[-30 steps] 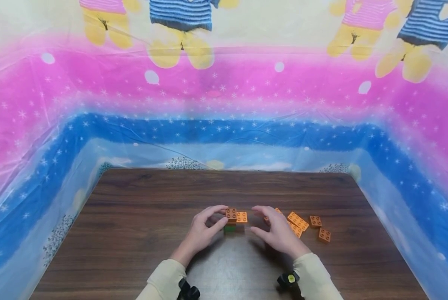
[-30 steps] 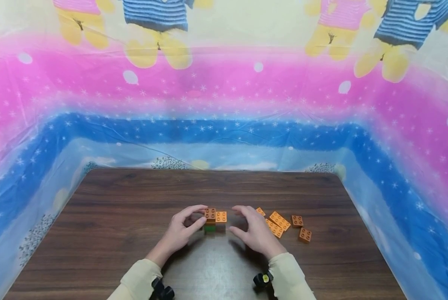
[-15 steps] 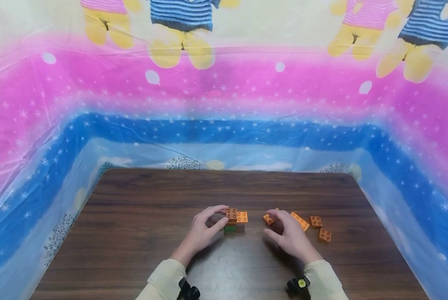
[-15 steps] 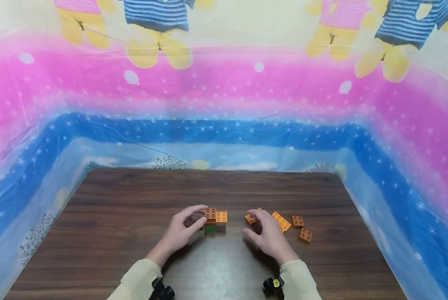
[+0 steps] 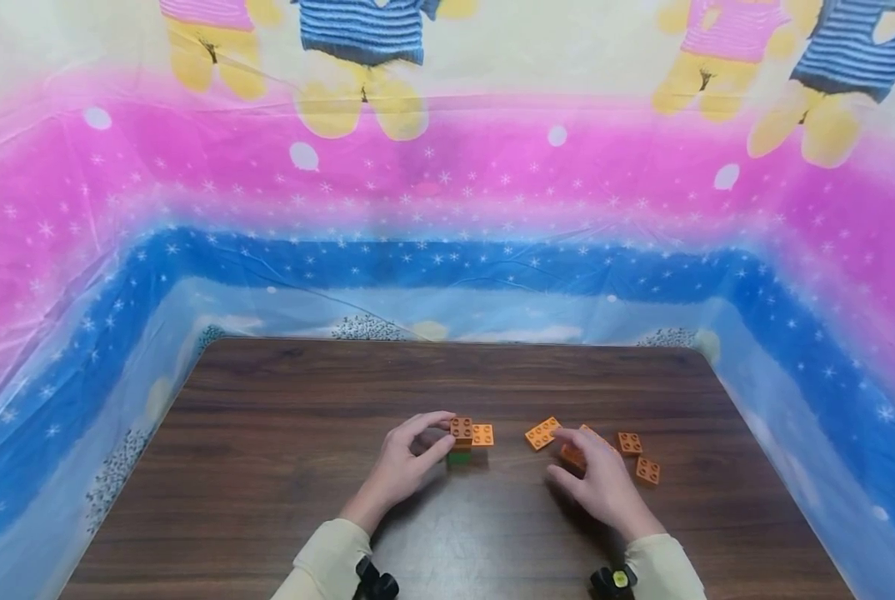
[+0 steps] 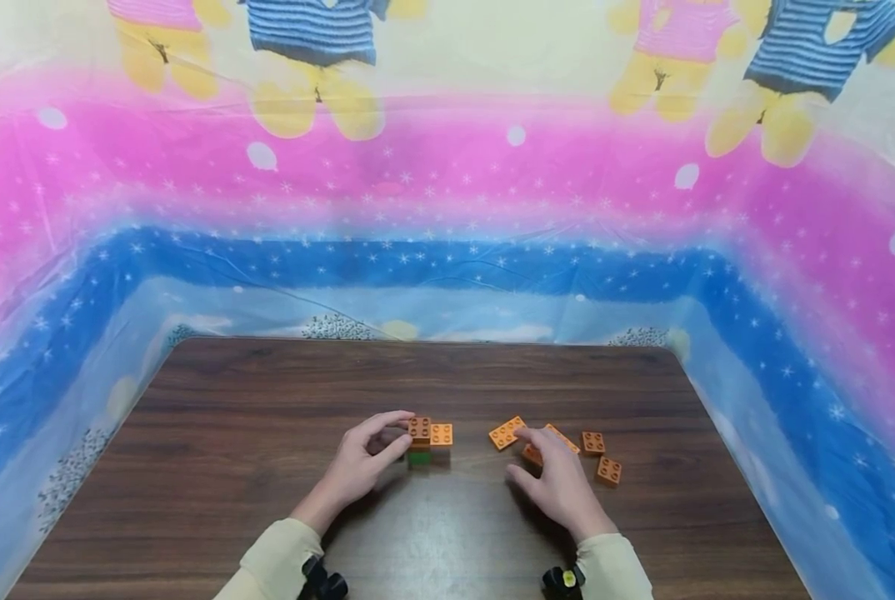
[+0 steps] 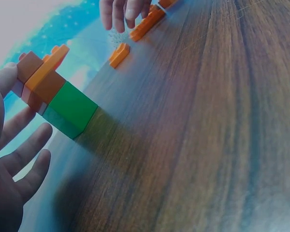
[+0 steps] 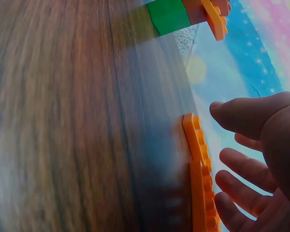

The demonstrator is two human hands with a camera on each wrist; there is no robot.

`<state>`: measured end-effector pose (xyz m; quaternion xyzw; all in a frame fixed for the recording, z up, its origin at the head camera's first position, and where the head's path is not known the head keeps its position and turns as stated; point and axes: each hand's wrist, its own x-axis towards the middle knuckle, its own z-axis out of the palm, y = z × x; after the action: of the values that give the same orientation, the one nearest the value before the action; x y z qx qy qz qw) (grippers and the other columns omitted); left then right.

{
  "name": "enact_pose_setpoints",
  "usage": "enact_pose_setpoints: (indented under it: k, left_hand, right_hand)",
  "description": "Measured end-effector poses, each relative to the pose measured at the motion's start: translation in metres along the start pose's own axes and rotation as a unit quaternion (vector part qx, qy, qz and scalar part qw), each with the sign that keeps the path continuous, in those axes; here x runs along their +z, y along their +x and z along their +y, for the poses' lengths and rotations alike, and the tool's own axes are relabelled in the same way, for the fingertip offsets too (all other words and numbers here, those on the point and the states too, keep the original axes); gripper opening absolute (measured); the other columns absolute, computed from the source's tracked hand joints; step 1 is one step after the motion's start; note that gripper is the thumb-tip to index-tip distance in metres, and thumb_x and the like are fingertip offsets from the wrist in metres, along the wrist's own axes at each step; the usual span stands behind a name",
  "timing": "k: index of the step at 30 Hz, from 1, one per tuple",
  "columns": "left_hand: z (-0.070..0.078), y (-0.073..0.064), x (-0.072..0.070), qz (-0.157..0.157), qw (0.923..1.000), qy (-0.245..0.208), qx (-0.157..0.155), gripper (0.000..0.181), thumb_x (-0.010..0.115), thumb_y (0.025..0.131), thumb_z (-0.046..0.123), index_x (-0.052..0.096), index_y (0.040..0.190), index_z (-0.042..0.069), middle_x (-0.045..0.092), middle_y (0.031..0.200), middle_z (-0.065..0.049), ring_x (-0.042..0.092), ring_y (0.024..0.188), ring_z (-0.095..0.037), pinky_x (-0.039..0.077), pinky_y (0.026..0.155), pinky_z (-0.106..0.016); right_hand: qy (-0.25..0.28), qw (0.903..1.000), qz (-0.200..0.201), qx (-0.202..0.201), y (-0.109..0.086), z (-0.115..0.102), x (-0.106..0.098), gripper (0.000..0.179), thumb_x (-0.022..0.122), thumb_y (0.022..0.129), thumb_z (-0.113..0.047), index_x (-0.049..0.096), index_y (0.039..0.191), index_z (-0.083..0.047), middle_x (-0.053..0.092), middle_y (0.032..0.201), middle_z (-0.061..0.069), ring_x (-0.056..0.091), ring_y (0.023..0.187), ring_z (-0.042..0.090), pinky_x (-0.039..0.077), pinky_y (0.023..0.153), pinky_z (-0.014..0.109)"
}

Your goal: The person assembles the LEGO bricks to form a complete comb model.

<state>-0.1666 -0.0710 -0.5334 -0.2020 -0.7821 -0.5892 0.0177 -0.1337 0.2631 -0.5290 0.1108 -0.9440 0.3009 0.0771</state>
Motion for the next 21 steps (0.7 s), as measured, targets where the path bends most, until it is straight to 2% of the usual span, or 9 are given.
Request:
enact_pose_setpoints:
  k: [7, 12, 21]
  left_hand:
    - [-0.001, 0.0, -0.001, -0.003, 1.0, 0.006, -0.003, 0.036, 0.072, 0.102, 0.026, 0.069, 0.137, 0.018, 0.071, 0.121, 0.001, 0.07, 0.094, -0.024, 0.058, 0.081, -0.038]
    - [0.0, 0.0, -0.001, -0.004, 1.0, 0.005, -0.004, 0.038, 0.072, 0.102, 0.027, 0.069, 0.138, 0.015, 0.071, 0.121, 0.001, 0.071, 0.095, -0.024, 0.057, 0.083, -0.039]
    - [0.0, 0.0, -0.001, -0.003, 1.0, 0.001, -0.006, 0.038, 0.072, 0.102, 0.027, 0.069, 0.138, 0.015, 0.071, 0.121, 0.001, 0.071, 0.095, -0.024, 0.057, 0.083, -0.039]
  right_hand:
    - [-0.028, 0.9991, -0.008, 0.03, -0.004, 0.006, -0.007, 0.049, 0.087, 0.089, -0.021, 0.068, 0.133, -0.01, 0.068, 0.126, 0.01, 0.066, 0.115, 0.029, 0.054, 0.097, 0.057]
    - [-0.061, 0.9975, -0.011, 0.034, -0.006, 0.011, -0.009, 0.048, 0.087, 0.089, -0.022, 0.069, 0.131, -0.008, 0.068, 0.126, 0.013, 0.065, 0.115, 0.031, 0.052, 0.098, 0.059]
    - [-0.075, 0.9963, -0.005, 0.041, -0.007, 0.014, -0.012, 0.05, 0.087, 0.088, -0.02, 0.069, 0.133, -0.007, 0.069, 0.127, 0.015, 0.063, 0.118, 0.035, 0.05, 0.1, 0.06]
